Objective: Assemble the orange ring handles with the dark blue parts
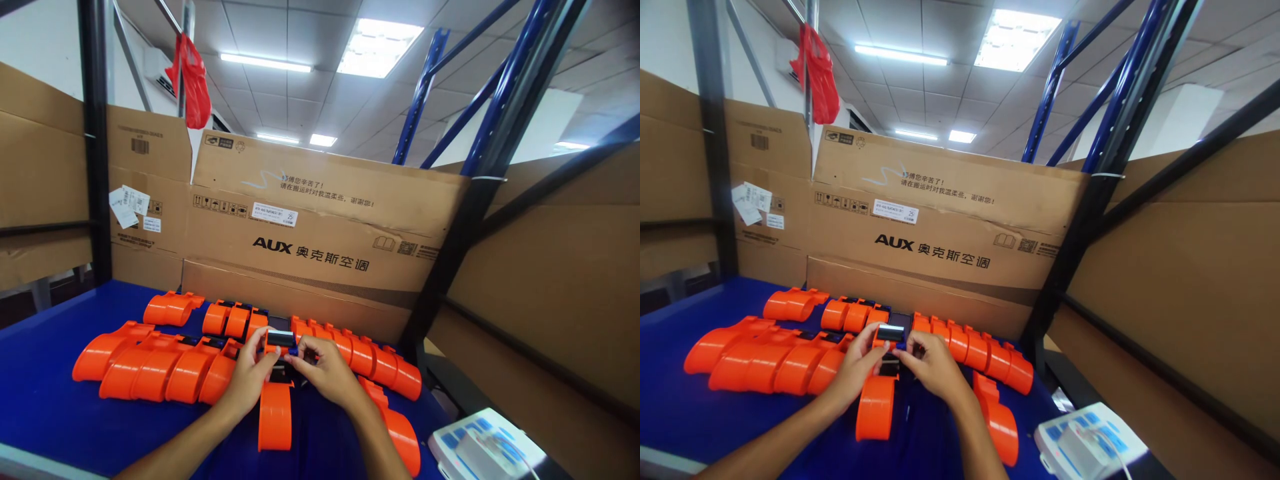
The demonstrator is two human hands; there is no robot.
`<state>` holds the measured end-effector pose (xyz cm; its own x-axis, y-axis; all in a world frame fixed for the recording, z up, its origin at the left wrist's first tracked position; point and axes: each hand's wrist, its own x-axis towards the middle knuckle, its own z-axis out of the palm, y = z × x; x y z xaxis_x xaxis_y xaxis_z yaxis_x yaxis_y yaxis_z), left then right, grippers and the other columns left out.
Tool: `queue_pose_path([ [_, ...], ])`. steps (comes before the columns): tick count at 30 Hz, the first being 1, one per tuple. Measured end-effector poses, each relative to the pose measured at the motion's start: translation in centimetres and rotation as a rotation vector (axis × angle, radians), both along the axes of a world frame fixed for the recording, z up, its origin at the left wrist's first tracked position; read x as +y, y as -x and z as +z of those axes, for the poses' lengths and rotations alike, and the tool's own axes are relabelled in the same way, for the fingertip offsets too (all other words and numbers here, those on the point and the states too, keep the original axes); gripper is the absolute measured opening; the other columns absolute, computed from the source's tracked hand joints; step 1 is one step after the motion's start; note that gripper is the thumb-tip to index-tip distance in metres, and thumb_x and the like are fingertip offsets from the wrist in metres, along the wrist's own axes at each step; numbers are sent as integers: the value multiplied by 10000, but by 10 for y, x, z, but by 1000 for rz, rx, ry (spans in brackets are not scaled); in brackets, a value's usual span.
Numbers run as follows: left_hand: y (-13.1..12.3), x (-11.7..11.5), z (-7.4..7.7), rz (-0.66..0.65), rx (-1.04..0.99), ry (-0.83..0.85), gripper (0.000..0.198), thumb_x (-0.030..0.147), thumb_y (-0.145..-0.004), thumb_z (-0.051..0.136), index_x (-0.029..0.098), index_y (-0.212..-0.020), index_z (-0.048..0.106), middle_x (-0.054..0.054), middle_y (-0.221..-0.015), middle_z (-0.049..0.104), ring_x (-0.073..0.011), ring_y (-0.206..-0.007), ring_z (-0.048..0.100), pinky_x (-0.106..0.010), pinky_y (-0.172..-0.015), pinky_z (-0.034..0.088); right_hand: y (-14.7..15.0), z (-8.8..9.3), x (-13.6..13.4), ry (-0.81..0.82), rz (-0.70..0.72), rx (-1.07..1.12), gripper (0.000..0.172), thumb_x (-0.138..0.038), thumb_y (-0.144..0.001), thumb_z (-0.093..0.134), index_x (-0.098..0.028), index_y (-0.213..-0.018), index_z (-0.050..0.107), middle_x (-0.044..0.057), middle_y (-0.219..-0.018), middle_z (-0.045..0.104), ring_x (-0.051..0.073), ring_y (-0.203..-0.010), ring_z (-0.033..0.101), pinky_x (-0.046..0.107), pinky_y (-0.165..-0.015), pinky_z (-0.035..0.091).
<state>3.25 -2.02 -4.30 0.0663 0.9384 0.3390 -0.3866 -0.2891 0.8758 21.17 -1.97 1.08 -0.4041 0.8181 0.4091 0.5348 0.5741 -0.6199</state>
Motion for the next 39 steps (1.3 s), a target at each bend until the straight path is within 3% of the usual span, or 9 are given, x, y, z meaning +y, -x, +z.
queue_pose_path([
  [8, 0, 1, 0, -10, -3, 31, 437, 415, -804, 740, 209, -1160, 594, 17, -849, 634, -66, -492, 438, -212, -485, 373, -7, 8, -7, 20, 54, 13, 284, -394, -887, 688, -204, -738, 540, -19, -705, 552, 137, -633, 482, 247, -577, 359],
  [12, 0, 0, 2, -57, -59, 64, 562, 418, -783, 773, 219, -1251, 534, 16, -814, 667, -83, -481, 516, -215, -497, 420, -13, 13, -6, -6, 51, 211, 203, -395, -940, 600, -217, -853, 557, -4, -797, 553, 164, -748, 526, 272, -686, 426],
  [14, 0, -3, 4, -112, -94, 82, 660, 406, -786, 782, 218, -1337, 471, 23, -727, 675, -108, -488, 565, -222, -522, 455, -12, 15, -6, 30, 29, 308, 187, -409, -956, 576, -228, -1004, 580, 10, -874, 580, 181, -824, 557, 293, -753, 450],
  [17, -1, -10, 9, -250, -123, 117, 770, 390, -826, 764, 198, -1454, 362, 8, -630, 679, -162, -526, 650, -254, -574, 515, -6, 20, -10, 150, 104, 355, 312, -431, -963, 571, -258, -1222, 549, 31, -988, 622, 215, -962, 595, 338, -876, 459],
  [20, -2, -17, 13, -382, -151, 145, 805, 379, -839, 763, 247, -1501, 326, -86, -891, 753, -210, -631, 735, -295, -615, 565, -4, 23, -15, 252, 212, 382, 343, -467, -967, 555, -273, -1250, 551, 36, -1019, 643, 230, -995, 608, 367, -930, 451],
  [23, -3, -23, 15, -456, -166, 134, 793, 326, -800, 812, 309, -1476, 397, -138, -1280, 661, -247, -811, 769, -335, -713, 601, -4, 21, -14, 305, 259, 416, 355, -505, -947, 574, -271, -1214, 569, 33, -974, 647, 224, -922, 614, 354, -857, 471],
  [25, -2, -26, 16, -480, -164, 107, 759, 283, -771, 842, 286, -1433, 472, -144, -1365, 612, -265, -911, 761, -344, -775, 602, -3, 17, -10, 310, 254, 432, 360, -514, -925, 611, -267, -1185, 570, 20, -920, 626, 204, -860, 600, 322, -780, 474],
  [33, -2, -13, 15, -379, -139, 166, 610, 395, -738, 848, 151, -1262, 653, -136, -1058, 760, -297, -977, 729, -390, -851, 582, 13, 4, -6, 181, 112, 400, 338, -540, -913, 627, -237, -958, 485, -27, -815, 526, 137, -715, 490, 256, -649, 432],
  [39, 0, -9, 15, -335, -161, 170, 547, 363, -689, 868, 152, -1163, 696, -113, -1024, 772, -279, -904, 742, -369, -807, 584, 17, 7, -11, 197, 98, 367, 350, -565, -932, 575, -253, -906, 418, -35, -792, 500, 140, -679, 483, 250, -587, 433],
])
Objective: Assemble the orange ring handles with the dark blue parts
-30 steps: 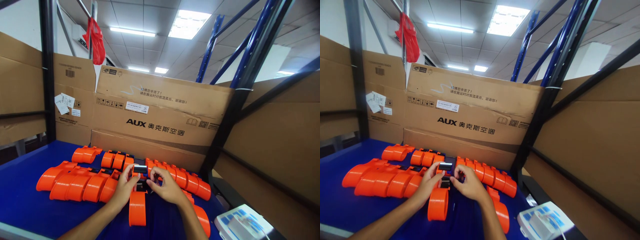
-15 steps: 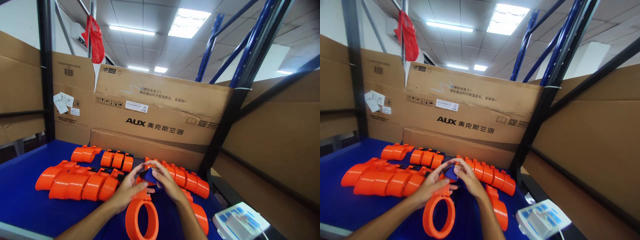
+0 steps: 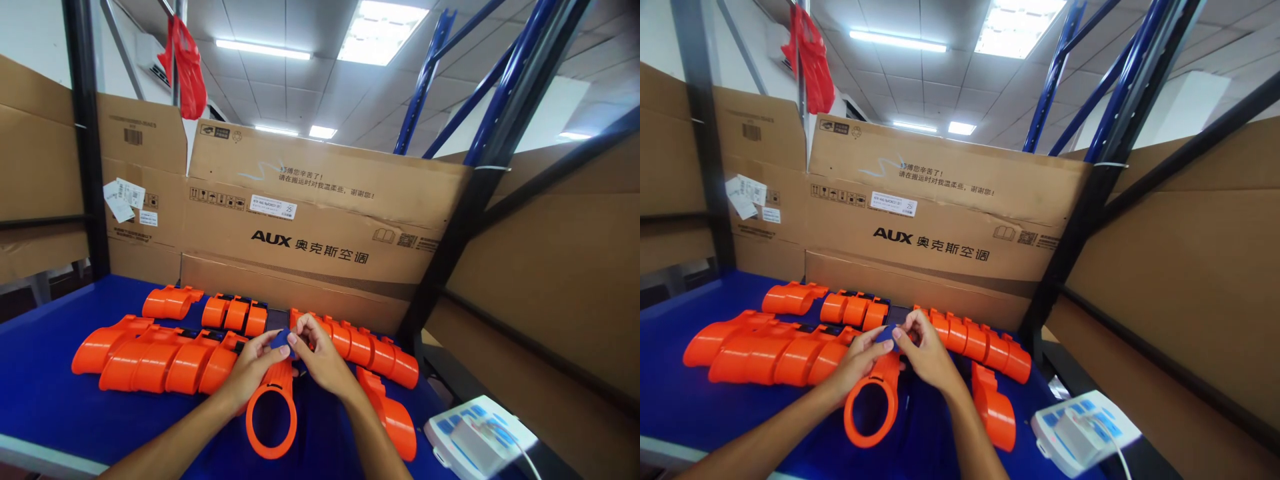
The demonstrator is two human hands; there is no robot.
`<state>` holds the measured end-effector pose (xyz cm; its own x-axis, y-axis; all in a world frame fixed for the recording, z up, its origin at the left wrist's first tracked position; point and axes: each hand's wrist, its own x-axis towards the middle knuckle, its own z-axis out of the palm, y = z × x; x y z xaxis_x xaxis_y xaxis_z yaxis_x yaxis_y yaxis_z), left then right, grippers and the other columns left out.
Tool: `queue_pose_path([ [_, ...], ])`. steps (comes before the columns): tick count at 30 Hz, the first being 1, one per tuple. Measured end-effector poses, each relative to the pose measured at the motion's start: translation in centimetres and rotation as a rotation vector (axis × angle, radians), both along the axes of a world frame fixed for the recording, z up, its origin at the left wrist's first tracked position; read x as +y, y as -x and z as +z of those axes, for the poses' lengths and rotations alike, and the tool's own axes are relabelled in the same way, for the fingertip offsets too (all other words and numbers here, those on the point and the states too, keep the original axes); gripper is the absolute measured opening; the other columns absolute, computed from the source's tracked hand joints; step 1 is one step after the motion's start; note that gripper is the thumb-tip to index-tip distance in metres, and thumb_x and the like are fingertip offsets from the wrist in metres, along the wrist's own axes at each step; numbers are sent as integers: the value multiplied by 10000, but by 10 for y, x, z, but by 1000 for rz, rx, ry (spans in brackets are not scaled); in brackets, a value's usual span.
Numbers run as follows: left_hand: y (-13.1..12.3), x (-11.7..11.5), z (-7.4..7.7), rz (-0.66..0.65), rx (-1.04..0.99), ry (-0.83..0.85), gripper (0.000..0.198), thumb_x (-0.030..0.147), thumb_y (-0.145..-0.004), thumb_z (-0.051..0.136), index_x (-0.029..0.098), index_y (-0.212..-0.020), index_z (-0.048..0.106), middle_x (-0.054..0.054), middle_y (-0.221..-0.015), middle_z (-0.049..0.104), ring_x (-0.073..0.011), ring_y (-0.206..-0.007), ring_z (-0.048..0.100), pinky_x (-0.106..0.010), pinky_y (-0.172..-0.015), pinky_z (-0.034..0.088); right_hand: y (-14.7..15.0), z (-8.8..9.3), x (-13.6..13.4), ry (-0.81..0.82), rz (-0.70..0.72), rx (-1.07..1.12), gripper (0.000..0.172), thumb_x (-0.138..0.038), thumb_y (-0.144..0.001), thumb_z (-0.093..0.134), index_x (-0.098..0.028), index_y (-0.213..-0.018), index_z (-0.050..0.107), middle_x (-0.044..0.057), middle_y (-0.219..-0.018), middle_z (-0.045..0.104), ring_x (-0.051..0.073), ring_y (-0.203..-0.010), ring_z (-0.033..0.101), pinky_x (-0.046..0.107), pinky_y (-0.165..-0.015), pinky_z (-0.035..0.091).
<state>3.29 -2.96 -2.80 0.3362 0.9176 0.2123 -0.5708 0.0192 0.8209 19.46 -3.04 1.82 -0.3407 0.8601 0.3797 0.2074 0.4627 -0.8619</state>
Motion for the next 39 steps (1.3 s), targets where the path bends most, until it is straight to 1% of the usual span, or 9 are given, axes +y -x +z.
queue_pose_path([
  [3, 4, -1, 0, -7, -39, 70, 517, 424, -708, 833, 141, -1117, 690, -126, -968, 780, -266, -767, 755, -337, -662, 586, -8, 4, 2, -67, -27, -90, 287, -494, -1014, 429, -232, -921, 499, -10, -793, 550, 156, -719, 528, 278, -659, 461],
  [5, 6, -2, 0, -27, -50, 99, 483, 474, -740, 791, 128, -1062, 690, -138, -909, 786, -262, -718, 753, -314, -600, 568, -18, 7, 2, -125, -45, -216, 246, -385, -1018, 427, -224, -905, 576, 9, -820, 597, 176, -778, 557, 304, -718, 467],
  [9, 5, -6, -3, -49, -59, 94, 436, 503, -768, 755, 126, -976, 689, -124, -807, 783, -251, -691, 748, -296, -583, 554, -36, 13, -7, -201, 45, -518, 107, -167, -839, 636, -239, -802, 707, 26, -862, 639, 217, -877, 574, 358, -824, 465],
  [15, 2, -8, -7, -23, -48, 87, 420, 451, -740, 802, 146, -992, 662, -87, -771, 774, -259, -677, 747, -309, -590, 555, -37, 9, -18, -205, 114, -691, 264, -90, -690, 762, -289, -863, 781, 26, -971, 635, 235, -955, 554, 382, -880, 465],
  [21, 3, -3, -9, -35, -32, 102, 417, 464, -740, 807, 153, -979, 665, -78, -777, 769, -239, -654, 736, -297, -577, 549, -36, 9, -17, -186, 162, -683, 229, -96, -697, 755, -269, -847, 760, 17, -945, 633, 218, -920, 564, 363, -852, 483],
  [25, 2, -1, -10, -41, -39, 100, 458, 482, -712, 824, 155, -994, 670, -79, -795, 765, -249, -700, 741, -292, -587, 544, -39, 17, -20, -127, 218, -596, 172, -133, -751, 714, -257, -869, 705, 10, -915, 640, 214, -903, 578, 361, -845, 506],
  [31, 0, -2, -9, -22, -41, 71, 425, 492, -735, 805, 157, -957, 666, -47, -711, 731, -211, -599, 707, -272, -538, 516, -42, 30, -22, -2, 288, -453, 73, -222, -854, 636, -247, -921, 651, 4, -929, 631, 196, -891, 566, 337, -841, 498],
  [34, 1, -2, -9, -2, -15, 84, 445, 502, -738, 802, 158, -981, 660, -57, -735, 741, -222, -636, 720, -266, -541, 513, -41, 32, -20, 33, 248, -358, 47, -280, -904, 590, -239, -902, 615, 3, -903, 584, 186, -862, 533, 319, -811, 475],
  [39, 2, -2, -9, 21, 13, 80, 489, 509, -737, 801, 149, -1038, 665, -107, -871, 770, -269, -771, 743, -314, -626, 559, -40, 22, -11, 51, 75, -209, 178, -412, -972, 513, -247, -923, 560, -23, -800, 473, 157, -712, 450, 267, -658, 438],
])
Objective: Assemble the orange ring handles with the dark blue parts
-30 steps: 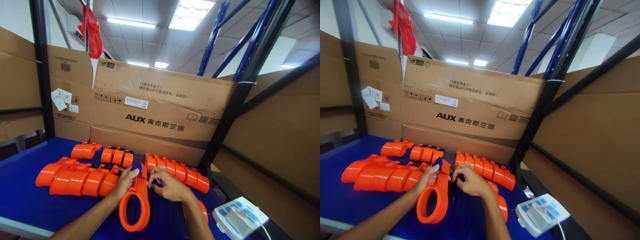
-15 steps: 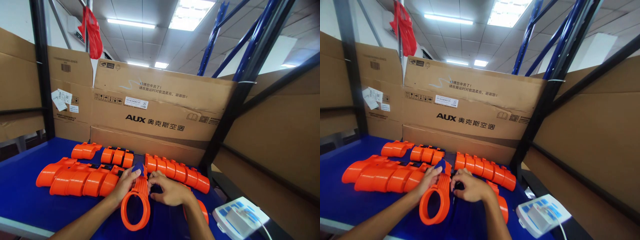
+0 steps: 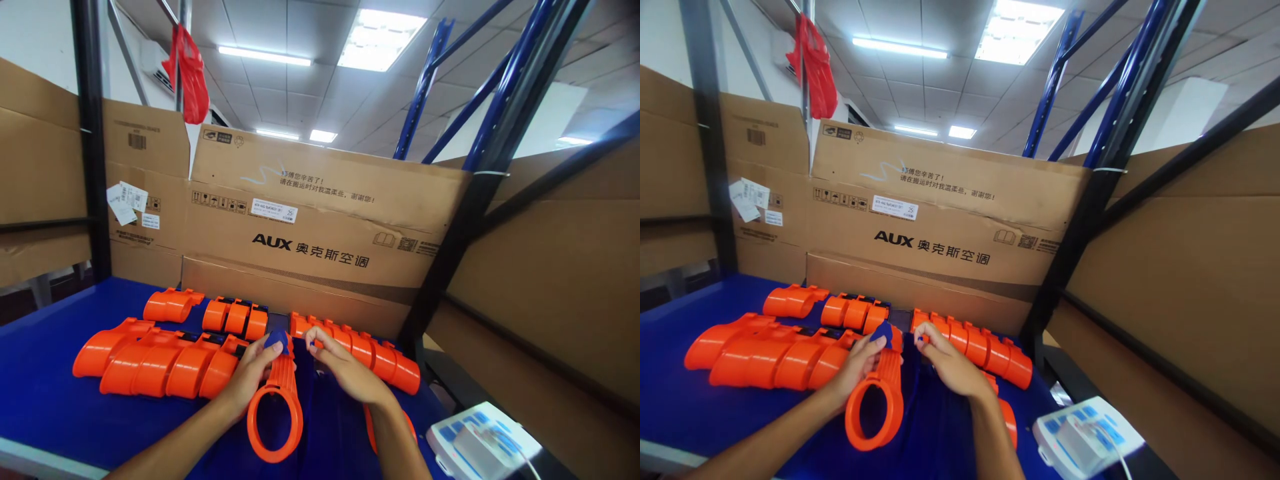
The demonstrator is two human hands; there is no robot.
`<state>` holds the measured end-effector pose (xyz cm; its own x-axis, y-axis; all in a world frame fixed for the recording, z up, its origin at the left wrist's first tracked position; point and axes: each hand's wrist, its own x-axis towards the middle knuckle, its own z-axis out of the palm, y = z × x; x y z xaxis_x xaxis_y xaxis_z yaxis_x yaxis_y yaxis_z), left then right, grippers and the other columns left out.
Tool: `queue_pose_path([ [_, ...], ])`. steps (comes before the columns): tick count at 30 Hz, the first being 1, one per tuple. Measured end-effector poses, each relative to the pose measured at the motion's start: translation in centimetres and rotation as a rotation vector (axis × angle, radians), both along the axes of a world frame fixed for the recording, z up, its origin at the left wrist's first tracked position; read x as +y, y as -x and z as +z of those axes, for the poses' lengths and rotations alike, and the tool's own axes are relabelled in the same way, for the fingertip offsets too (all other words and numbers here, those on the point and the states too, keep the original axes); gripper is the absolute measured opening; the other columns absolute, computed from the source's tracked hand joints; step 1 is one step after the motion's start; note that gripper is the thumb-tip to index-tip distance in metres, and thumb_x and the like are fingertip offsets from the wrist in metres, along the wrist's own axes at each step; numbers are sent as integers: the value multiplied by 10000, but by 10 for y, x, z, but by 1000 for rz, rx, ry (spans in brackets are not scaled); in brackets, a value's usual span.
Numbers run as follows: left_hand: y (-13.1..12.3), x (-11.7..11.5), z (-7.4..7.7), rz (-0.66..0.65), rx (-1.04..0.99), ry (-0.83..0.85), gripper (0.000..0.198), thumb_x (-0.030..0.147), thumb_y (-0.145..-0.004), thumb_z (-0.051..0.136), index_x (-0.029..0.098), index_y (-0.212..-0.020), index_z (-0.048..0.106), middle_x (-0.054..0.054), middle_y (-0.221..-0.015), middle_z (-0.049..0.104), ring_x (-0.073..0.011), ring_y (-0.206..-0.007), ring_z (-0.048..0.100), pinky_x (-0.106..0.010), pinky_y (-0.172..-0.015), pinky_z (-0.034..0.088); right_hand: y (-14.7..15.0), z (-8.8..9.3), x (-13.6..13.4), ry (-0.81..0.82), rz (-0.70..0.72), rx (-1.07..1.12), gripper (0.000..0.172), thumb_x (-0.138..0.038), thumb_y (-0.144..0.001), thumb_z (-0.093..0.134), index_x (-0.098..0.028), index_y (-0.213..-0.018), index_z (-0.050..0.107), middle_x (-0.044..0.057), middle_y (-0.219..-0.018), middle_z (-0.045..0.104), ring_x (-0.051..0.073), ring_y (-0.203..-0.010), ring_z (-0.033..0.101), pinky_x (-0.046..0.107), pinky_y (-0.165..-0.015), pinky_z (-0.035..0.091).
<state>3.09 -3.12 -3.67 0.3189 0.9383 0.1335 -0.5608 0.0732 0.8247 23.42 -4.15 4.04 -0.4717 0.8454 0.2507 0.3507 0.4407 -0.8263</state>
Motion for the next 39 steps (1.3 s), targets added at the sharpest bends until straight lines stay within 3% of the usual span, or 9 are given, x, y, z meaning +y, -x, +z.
queue_pose_path([
  [5, 0, -2, 1, 44, 32, 4, 526, 490, -748, 796, 158, -1132, 658, -132, -1045, 759, -293, -899, 739, -324, -662, 567, 1, -6, 7, -34, -117, 44, 270, -523, -998, 440, -271, -993, 536, -22, -837, 496, 168, -744, 492, 283, -697, 476],
  [8, 0, -4, 3, 53, 51, -30, 531, 469, -775, 776, 172, -1192, 633, -129, -1074, 750, -287, -929, 735, -288, -625, 543, 4, -1, 7, -130, -165, 74, 328, -552, -998, 442, -286, -1127, 586, 28, -1056, 609, 228, -1041, 558, 375, -932, 482],
  [12, 0, -4, 4, 88, 26, -71, 473, 407, -781, 780, 194, -1171, 617, -114, -1145, 723, -242, -916, 728, -262, -651, 537, 9, 3, 4, -202, -146, 127, 389, -509, -988, 516, -303, -1309, 591, 56, -1339, 614, 264, -1344, 477, 462, -1166, 315],
  [16, -1, -3, 6, 132, -40, -31, 527, 382, -732, 822, 227, -1177, 586, -82, -1120, 719, -224, -877, 729, -367, -811, 571, 13, -3, 4, -170, -139, 174, 475, -463, -958, 600, -288, -1394, 533, 88, -1329, 653, 266, -1284, 569, 482, -1108, 414],
  [19, -1, -4, 9, 146, -53, -41, 559, 357, -706, 843, 241, -1188, 585, -78, -1130, 711, -260, -1004, 704, -414, -883, 563, 13, -6, 4, -218, -112, 142, 441, -425, -893, 702, -274, -1298, 619, 93, -1278, 690, 281, -1213, 625, 480, -1069, 460],
  [24, -1, -7, 12, 165, -29, -100, 563, 327, -705, 844, 261, -1198, 580, -70, -1162, 680, -264, -1076, 657, -401, -882, 568, 16, -2, 2, -328, -102, 49, 305, -377, -846, 759, -259, -1125, 722, 93, -1252, 712, 293, -1200, 630, 484, -1083, 449],
  [34, 0, -5, 4, 169, -15, -161, 540, 308, -753, 823, 288, -1223, 556, -36, -1127, 658, -232, -1041, 635, -378, -894, 536, 15, -1, 3, -365, -113, 33, 273, -367, -862, 742, -262, -1114, 729, 81, -1260, 710, 280, -1194, 638, 465, -1071, 468],
  [39, 1, -4, 5, 159, -51, -240, 518, 267, -793, 797, 302, -1246, 546, -31, -1160, 649, -221, -1083, 617, -344, -920, 502, 14, -3, 4, -350, -123, -1, 359, -386, -870, 730, -262, -1204, 683, 73, -1246, 712, 281, -1170, 648, 446, -1033, 494],
])
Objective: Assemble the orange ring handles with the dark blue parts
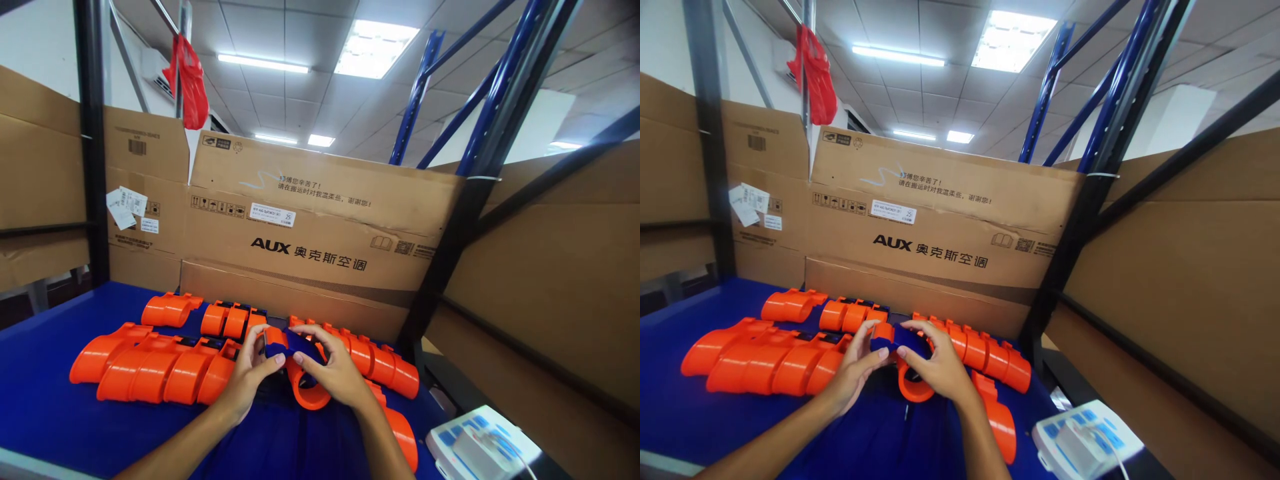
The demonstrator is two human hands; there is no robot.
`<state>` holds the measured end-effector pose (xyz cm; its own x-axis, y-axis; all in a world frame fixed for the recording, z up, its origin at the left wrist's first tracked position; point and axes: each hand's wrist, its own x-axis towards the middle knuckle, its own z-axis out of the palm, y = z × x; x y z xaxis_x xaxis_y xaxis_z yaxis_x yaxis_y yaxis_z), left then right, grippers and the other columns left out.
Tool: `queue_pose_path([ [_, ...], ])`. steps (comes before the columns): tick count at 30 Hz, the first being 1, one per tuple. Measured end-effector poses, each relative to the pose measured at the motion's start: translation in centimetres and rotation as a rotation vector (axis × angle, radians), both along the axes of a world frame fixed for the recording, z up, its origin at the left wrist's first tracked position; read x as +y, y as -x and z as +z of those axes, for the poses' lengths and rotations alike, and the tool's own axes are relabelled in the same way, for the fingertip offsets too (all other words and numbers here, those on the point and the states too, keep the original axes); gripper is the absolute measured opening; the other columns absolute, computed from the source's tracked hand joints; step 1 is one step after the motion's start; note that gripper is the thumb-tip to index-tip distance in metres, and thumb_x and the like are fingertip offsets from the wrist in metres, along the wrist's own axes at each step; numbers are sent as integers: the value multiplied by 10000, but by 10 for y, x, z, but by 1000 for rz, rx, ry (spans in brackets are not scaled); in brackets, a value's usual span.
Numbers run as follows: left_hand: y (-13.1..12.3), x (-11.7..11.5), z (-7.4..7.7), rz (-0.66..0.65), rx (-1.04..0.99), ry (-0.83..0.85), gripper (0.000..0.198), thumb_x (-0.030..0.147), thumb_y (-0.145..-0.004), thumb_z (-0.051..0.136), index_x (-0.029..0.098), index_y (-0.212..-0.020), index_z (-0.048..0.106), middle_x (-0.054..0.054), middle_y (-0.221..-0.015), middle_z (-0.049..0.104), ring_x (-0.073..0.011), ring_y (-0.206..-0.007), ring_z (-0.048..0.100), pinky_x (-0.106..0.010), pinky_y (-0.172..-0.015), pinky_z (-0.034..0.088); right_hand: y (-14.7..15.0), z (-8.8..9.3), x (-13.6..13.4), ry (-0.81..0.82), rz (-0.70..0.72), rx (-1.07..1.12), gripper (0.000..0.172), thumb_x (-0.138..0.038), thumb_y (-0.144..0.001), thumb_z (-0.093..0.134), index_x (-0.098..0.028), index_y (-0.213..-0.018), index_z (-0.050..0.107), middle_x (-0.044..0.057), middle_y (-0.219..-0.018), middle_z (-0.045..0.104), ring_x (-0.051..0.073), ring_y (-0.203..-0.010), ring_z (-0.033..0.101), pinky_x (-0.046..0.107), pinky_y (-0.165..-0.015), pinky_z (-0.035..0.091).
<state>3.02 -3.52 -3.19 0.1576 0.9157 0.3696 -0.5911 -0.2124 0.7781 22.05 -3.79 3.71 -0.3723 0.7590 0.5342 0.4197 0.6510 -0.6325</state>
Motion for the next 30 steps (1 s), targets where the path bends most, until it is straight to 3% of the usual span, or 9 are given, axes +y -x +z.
queue_pose_path([
  [9, 2, 3, -7, 28, 6, -111, 613, 271, -792, 790, 315, -1339, 517, -46, -1300, 613, -256, -1163, 608, -359, -998, 471, -1, -5, -3, -136, -99, -137, 427, -427, -873, 710, -245, -1249, 623, 86, -1173, 719, 275, -1061, 676, 416, -933, 526],
  [15, 3, 2, -4, 94, 44, -122, 568, 339, -841, 734, 287, -1356, 499, -77, -1404, 572, -297, -1310, 530, -416, -1090, 422, -4, -5, 0, -313, -141, -245, 648, -477, -792, 797, -283, -1368, 575, 107, -1230, 661, 301, -1118, 621, 468, -974, 509],
  [23, 1, 4, 4, 275, 107, -115, 399, 339, -800, 753, 266, -1138, 554, -55, -1148, 708, -275, -1138, 660, -430, -1011, 486, 3, -6, 0, -435, -128, -380, 641, -490, -803, 789, -315, -1381, 572, 109, -1230, 647, 304, -1091, 605, 521, -973, 487],
  [30, 1, 0, 7, 336, 139, -141, 360, 321, -800, 737, 255, -1104, 554, -53, -1127, 700, -267, -1118, 660, -426, -998, 484, 3, -7, 1, -460, -123, -390, 634, -492, -804, 788, -307, -1372, 576, 110, -1220, 652, 298, -1092, 614, 510, -963, 501],
])
